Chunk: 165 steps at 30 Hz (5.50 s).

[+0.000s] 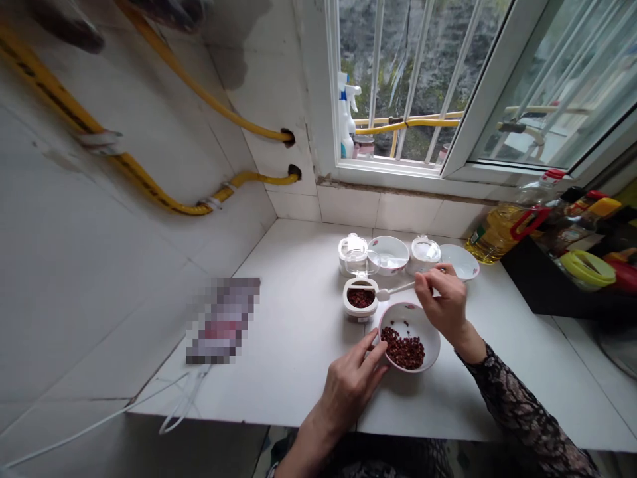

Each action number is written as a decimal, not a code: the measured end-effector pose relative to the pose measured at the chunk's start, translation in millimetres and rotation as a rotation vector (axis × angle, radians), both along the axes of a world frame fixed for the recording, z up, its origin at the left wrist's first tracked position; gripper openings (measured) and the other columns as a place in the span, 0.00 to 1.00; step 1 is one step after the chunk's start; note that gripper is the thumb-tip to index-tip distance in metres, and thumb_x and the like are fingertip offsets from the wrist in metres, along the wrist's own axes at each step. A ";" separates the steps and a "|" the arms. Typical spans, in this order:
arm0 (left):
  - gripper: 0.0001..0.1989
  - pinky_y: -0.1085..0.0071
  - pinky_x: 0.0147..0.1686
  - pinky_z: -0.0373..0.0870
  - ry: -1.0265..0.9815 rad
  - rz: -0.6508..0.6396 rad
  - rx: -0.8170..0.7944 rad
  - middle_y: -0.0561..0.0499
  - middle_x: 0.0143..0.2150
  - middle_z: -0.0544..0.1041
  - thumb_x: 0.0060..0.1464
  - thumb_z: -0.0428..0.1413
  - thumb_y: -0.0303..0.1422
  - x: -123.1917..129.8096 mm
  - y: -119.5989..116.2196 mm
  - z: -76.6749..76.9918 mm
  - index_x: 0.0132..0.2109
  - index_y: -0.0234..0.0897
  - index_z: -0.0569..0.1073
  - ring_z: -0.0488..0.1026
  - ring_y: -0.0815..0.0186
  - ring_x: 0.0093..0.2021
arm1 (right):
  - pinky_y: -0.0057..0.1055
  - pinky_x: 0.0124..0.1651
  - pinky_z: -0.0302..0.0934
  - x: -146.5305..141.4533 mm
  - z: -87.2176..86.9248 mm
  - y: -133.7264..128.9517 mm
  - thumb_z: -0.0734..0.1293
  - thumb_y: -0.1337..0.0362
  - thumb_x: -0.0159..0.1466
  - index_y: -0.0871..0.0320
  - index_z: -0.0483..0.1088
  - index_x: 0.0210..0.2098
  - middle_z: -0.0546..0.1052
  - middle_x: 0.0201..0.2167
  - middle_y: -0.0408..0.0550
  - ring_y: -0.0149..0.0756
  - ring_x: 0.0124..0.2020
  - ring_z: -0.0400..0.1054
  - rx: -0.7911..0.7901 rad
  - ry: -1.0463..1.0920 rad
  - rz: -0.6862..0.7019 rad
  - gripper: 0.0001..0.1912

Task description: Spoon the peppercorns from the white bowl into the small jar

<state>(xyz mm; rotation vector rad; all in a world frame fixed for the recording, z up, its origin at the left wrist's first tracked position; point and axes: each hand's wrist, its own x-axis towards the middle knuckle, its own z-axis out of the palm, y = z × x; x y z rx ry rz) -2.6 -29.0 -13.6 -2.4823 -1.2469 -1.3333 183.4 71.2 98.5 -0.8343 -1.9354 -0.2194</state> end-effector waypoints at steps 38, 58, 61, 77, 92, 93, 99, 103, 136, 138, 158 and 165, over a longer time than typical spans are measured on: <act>0.14 0.70 0.46 0.78 0.016 -0.011 -0.039 0.35 0.55 0.76 0.66 0.51 0.30 -3.1 -2.5 2.0 0.56 0.33 0.69 0.78 0.60 0.51 | 0.27 0.25 0.52 33.7 -53.2 -12.0 0.60 0.58 0.67 0.57 0.60 0.16 0.62 0.14 0.40 0.28 0.19 0.56 -0.626 0.126 -0.091 0.24; 0.14 0.69 0.46 0.78 0.012 -0.006 -0.044 0.36 0.55 0.76 0.66 0.52 0.31 -2.4 -2.2 1.6 0.57 0.34 0.69 0.78 0.59 0.51 | 0.26 0.25 0.52 29.0 -46.2 -15.6 0.61 0.55 0.66 0.58 0.63 0.16 0.63 0.14 0.40 0.28 0.19 0.57 -0.718 0.207 -0.063 0.24; 0.15 0.69 0.47 0.78 0.011 -0.007 -0.043 0.37 0.55 0.76 0.65 0.52 0.30 -2.5 -2.2 1.5 0.57 0.35 0.69 0.78 0.59 0.51 | 0.25 0.22 0.49 28.3 -43.5 -16.2 0.61 0.52 0.64 0.58 0.61 0.15 0.59 0.14 0.40 0.27 0.19 0.53 -0.818 0.292 -0.046 0.25; 0.16 0.70 0.47 0.78 -0.005 -0.005 -0.031 0.37 0.56 0.76 0.64 0.53 0.29 -1.3 -1.5 -1.6 0.57 0.34 0.69 0.78 0.59 0.51 | 0.26 0.19 0.44 30.0 -49.9 -12.6 0.64 0.48 0.61 0.57 0.58 0.14 0.56 0.13 0.39 0.26 0.17 0.49 -0.901 0.386 -0.067 0.26; 0.13 0.69 0.47 0.78 0.008 -0.004 -0.013 0.35 0.55 0.76 0.66 0.51 0.30 -0.3 -0.9 0.3 0.56 0.32 0.70 0.79 0.59 0.50 | 0.32 0.38 0.57 -24.6 -1.9 4.0 0.61 0.66 0.68 0.56 0.60 0.19 0.63 0.15 0.38 0.28 0.19 0.54 -0.076 0.021 -0.057 0.20; 0.13 0.69 0.47 0.78 0.006 -0.001 -0.009 0.35 0.55 0.76 0.66 0.51 0.30 0.0 -0.8 0.6 0.55 0.32 0.70 0.79 0.59 0.50 | 0.32 0.40 0.57 -29.0 -1.6 3.9 0.61 0.67 0.68 0.56 0.60 0.20 0.64 0.15 0.38 0.27 0.19 0.53 0.021 -0.061 -0.038 0.19; 0.13 0.69 0.47 0.78 0.003 0.000 0.001 0.34 0.54 0.76 0.66 0.51 0.31 0.2 -0.7 1.2 0.55 0.31 0.70 0.79 0.59 0.50 | 0.33 0.43 0.57 -22.6 0.4 -3.0 0.61 0.70 0.68 0.56 0.62 0.24 0.66 0.16 0.37 0.28 0.20 0.54 0.147 -0.176 -0.006 0.16; 0.13 0.69 0.45 0.78 0.003 0.005 -0.003 0.35 0.54 0.76 0.66 0.51 0.30 -0.5 -0.9 -1.9 0.55 0.32 0.70 0.79 0.59 0.50 | 0.32 0.41 0.57 7.6 0.8 -5.8 0.62 0.70 0.68 0.56 0.60 0.22 0.61 0.15 0.35 0.26 0.18 0.51 0.010 -0.024 -0.037 0.17; 0.15 0.70 0.47 0.78 0.030 -0.007 -0.055 0.36 0.56 0.75 0.65 0.52 0.29 -3.5 -2.9 -1.0 0.57 0.33 0.69 0.78 0.59 0.51 | 0.27 0.23 0.46 34.1 -45.1 -9.5 0.63 0.48 0.62 0.57 0.60 0.15 0.58 0.15 0.39 0.26 0.19 0.50 -0.946 0.351 0.048 0.25; 0.15 0.70 0.46 0.78 0.027 -0.006 -0.050 0.36 0.56 0.75 0.65 0.52 0.29 -3.0 -2.8 -0.9 0.57 0.33 0.69 0.78 0.59 0.52 | 0.27 0.22 0.45 34.6 -45.5 -9.3 0.63 0.47 0.61 0.57 0.59 0.15 0.57 0.15 0.39 0.26 0.19 0.49 -0.964 0.368 0.048 0.26; 0.13 0.70 0.46 0.78 0.017 0.008 -0.009 0.35 0.54 0.76 0.66 0.51 0.31 -0.9 -0.7 -0.6 0.56 0.33 0.70 0.79 0.60 0.49 | 0.34 0.44 0.56 -28.6 -4.1 4.8 0.60 0.66 0.69 0.56 0.63 0.21 0.66 0.16 0.39 0.29 0.20 0.54 0.003 -0.165 0.007 0.18; 0.14 0.69 0.46 0.78 0.000 0.007 -0.006 0.35 0.55 0.76 0.65 0.52 0.30 -0.2 -1.0 -0.3 0.56 0.33 0.70 0.79 0.59 0.50 | 0.33 0.44 0.56 -10.1 2.2 -4.5 0.60 0.69 0.69 0.56 0.63 0.23 0.66 0.16 0.38 0.28 0.20 0.54 0.034 -0.113 0.010 0.17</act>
